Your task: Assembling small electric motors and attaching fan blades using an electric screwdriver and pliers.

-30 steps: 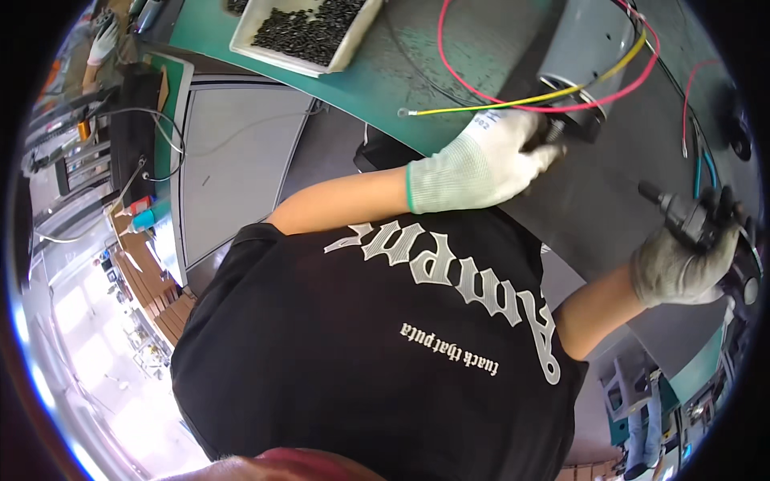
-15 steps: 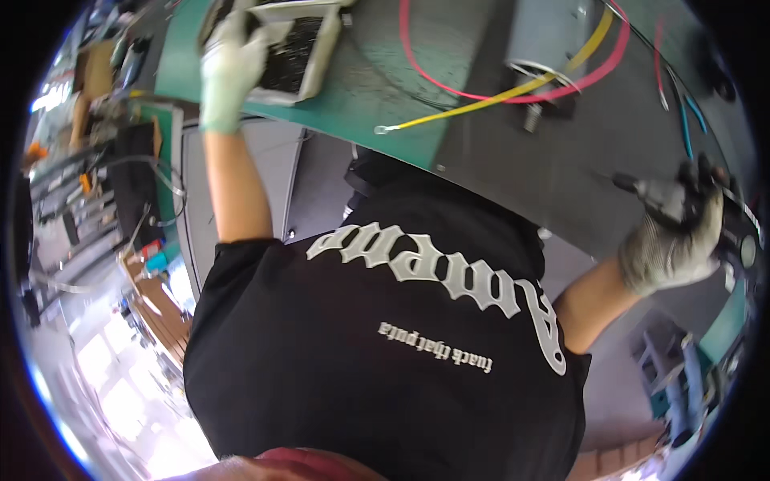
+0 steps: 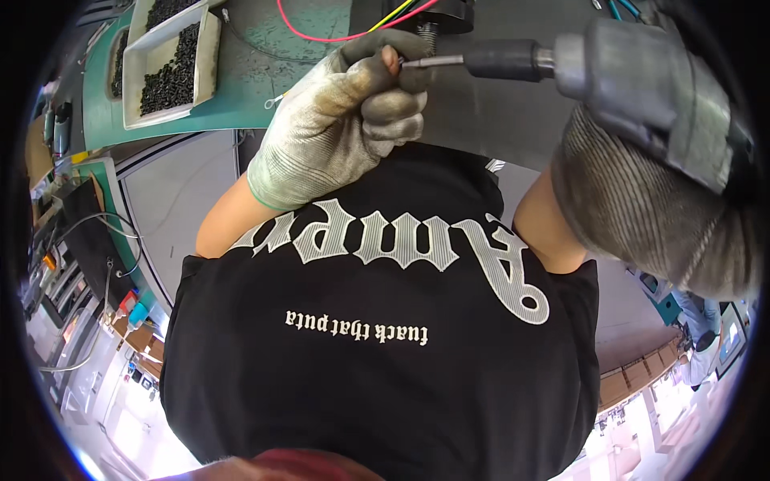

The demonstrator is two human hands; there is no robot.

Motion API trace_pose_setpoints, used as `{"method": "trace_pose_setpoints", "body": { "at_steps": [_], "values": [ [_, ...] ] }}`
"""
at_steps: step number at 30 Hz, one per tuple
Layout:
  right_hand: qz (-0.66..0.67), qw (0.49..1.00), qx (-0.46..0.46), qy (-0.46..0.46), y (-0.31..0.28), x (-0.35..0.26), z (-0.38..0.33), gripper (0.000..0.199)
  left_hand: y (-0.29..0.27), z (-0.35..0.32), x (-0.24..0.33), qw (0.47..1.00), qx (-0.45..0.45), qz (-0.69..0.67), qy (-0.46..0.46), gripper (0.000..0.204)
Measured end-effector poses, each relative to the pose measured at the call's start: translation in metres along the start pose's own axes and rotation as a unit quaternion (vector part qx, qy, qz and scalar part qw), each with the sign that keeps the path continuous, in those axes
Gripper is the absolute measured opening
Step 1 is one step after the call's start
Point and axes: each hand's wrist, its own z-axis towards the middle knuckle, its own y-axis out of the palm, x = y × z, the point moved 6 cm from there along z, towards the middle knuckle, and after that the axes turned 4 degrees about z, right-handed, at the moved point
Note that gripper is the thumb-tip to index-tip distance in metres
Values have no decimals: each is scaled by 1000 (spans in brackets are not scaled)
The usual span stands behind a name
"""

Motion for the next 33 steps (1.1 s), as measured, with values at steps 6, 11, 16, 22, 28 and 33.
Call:
{"method": "trace_pose_setpoints", "body": {
  "at_steps": [6,11,16,22,28,33],
  "values": [
    [-4,1000,8,3,8,14,-1,25,5,2,-7,1000,10,-26,-12,14],
    [-4,1000,10,17,1,27,5,25,-1,-1,-11,991,87,97,1,13],
    [-11,1000,14,22,-1,33,10,25,-9,2,-19,991,109,73,16,15],
    [-32,999,20,21,-8,41,10,25,-8,7,-21,995,98,23,-25,19],
    [-42,999,19,28,0,41,3,25,-20,7,-36,994,0,-31,-106,27],
    [-49,998,9,32,-10,46,8,25,-40,14,-35,979,183,-11,-91,27]
  ]
}}
